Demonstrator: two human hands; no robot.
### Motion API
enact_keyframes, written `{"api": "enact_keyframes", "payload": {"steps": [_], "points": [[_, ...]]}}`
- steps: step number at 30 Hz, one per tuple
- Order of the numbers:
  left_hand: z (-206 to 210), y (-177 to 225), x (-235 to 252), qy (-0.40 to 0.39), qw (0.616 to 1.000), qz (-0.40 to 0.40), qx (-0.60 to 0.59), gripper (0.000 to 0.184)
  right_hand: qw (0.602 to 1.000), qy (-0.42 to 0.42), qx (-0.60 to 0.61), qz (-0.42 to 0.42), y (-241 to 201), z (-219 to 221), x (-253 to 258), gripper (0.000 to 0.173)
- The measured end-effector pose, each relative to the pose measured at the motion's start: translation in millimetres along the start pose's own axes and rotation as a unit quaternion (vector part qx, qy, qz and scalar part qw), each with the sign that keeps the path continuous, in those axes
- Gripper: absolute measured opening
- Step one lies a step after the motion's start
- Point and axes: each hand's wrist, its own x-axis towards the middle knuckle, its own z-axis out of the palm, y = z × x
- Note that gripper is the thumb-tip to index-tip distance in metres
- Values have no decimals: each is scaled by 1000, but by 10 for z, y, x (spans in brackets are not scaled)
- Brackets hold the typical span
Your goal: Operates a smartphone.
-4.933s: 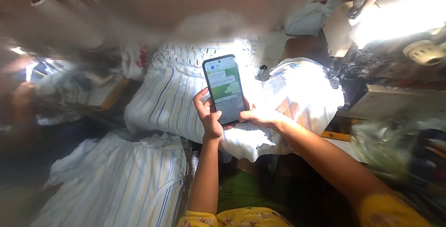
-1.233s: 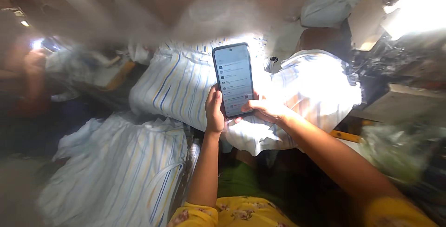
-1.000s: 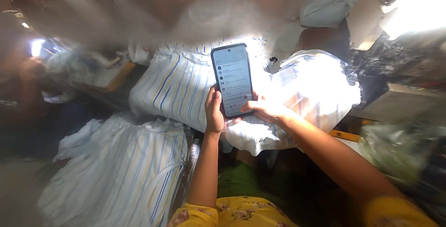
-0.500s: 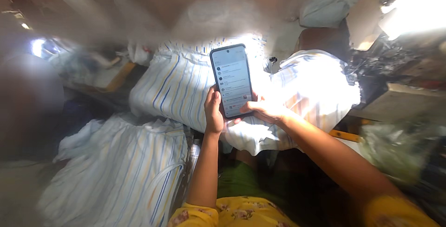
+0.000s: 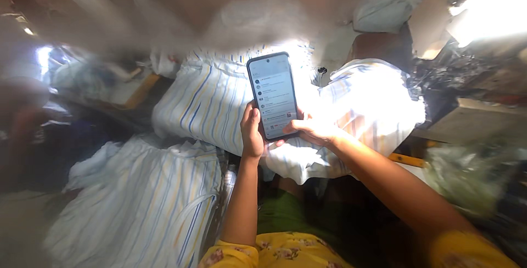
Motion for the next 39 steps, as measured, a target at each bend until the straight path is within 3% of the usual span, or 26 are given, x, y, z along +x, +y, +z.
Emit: {"api": "enact_keyframes", "payload": {"steps": [39], "points": [[-39, -41, -14, -8, 1000, 7, -17, 34, 1000, -21, -19, 3, 5, -24, 1, 49]]}}
